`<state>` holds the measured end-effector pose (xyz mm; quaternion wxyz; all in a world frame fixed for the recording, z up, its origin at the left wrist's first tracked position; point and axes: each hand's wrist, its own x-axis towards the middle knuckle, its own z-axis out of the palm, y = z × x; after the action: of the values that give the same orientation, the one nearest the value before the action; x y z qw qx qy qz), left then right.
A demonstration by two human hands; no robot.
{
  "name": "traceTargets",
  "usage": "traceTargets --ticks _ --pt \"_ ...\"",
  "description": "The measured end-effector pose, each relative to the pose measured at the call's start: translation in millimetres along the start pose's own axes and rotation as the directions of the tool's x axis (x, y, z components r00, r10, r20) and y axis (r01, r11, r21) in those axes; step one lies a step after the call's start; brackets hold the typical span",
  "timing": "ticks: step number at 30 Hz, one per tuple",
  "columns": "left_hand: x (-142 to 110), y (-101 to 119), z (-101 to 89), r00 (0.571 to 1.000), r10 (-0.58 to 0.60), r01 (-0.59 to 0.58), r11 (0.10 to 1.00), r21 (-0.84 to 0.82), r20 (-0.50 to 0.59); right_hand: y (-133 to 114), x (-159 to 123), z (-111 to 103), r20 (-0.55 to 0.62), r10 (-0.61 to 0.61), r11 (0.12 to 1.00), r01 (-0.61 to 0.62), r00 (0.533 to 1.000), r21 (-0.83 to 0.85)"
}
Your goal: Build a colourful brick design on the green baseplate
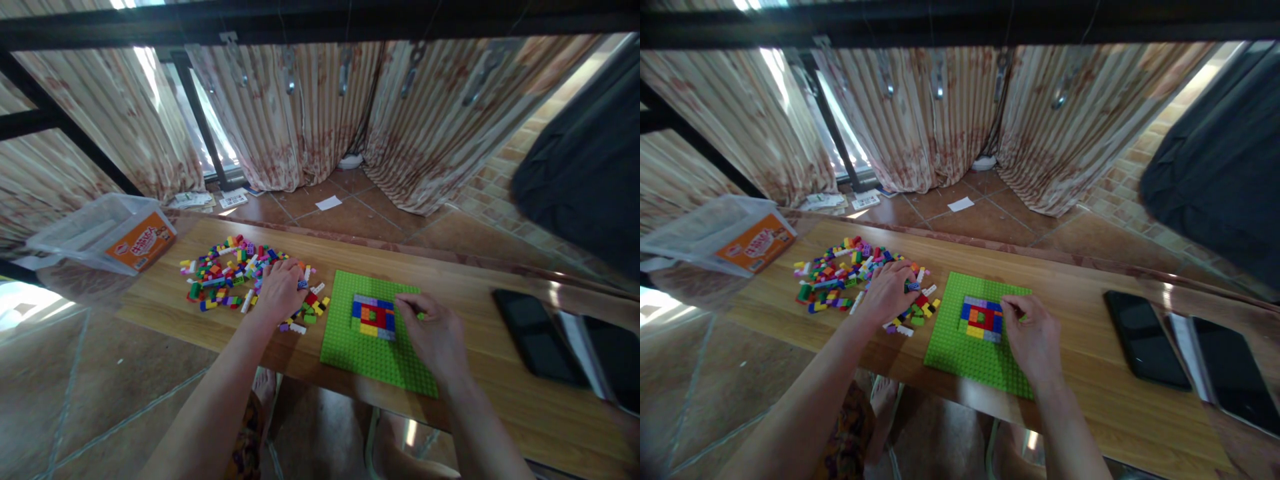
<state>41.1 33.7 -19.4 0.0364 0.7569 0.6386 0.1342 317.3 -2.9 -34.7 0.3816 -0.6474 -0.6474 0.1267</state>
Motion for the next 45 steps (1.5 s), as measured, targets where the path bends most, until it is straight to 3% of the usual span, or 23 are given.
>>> traceTargets --ticks 9,11,14,16,18,20,23,25,27,29,31,36,39,45 --pt "-1.3 4.7 -6.2 0.999 -0.048 0.048 0.999 0.022 0.009 2.8 -0.5 3.1 0.004 -0.009 1.0 0.009 1.0 0.003" --pt "-0.2 2.2 -6.6 0.999 -0.02 0.018 0.998 -0.06 -0.033 2.1 -0.5 3.6 -0.001 -0.009 1.0 0.009 1.0 0.012" --pt "0.7 3.9 -7.1 0.994 0.011 -0.049 0.935 -0.352 -0.111 -2.4 -1.1 3.5 -0.006 0.0 0.997 0.0 1.0 0.08" --pt "-0.7 13.1 -6.4 0.997 -0.014 -0.034 0.799 -0.6 -0.074 -8.1 -2.1 2.7 -0.001 0.002 0.984 -0.002 1.0 0.178" --pt "-4.1 28.7 -3.6 0.997 -0.017 0.073 0.586 -0.807 0.078 -14.9 -3.8 1.4 0.043 -0.007 0.956 -0.005 0.999 0.293" --pt "-8.6 47.2 1.4 0.96 0.069 0.234 0.328 -0.915 0.27 -21.5 -6.1 0.3 0.12 -0.035 0.922 -0.014 0.992 0.388" --pt "-14.1 70.4 11.1 0.874 0.118 0.471 0.038 -0.881 0.472 -28.2 -9.7 0.3 0.202 -0.094 0.889 -0.009 0.975 0.458" --pt "-16.2 79.7 16.6 0.827 0.124 0.56 -0.079 -0.825 0.549 -30.2 -11.4 1.5 0.211 -0.129 0.89 0.019 0.969 0.456" --pt "-17.5 85.1 19.9 0.802 0.133 0.597 -0.136 -0.791 0.582 -30.7 -11.9 2.9 0.214 -0.148 0.909 0.047 0.966 0.415" --pt "-18.2 88.3 21.0 0.798 0.135 0.602 -0.131 -0.787 0.588 -29.1 -11.4 3.5 0.212 -0.161 0.93 0.075 0.964 0.36" --pt "-17.7 90.2 21.1 0.813 0.118 0.579 -0.062 -0.813 0.57 -24.5 -9.7 2.7 0.213 -0.171 0.945 0.099 0.962 0.312" --pt "-10.0 82.9 24.5 0.94 -0.02 0.329 0.315 -0.89 0.34 0.1 -3.0 -2.6 0.237 -0.091 0.981 0.046 0.967 0.19" --pt "-5.8 72.7 29.9 0.972 -0.048 0.224 0.487 -0.844 0.231 12.0 -1.3 -2.7 0.28 -0.064 0.994 0.036 0.958 0.103" --pt "-8.0 65.8 36.6 0.985 0.011 0.13 0.608 -0.783 0.172 12.1 -4.0 6.7 0.336 -0.158 0.987 0.153 0.929 0.04"
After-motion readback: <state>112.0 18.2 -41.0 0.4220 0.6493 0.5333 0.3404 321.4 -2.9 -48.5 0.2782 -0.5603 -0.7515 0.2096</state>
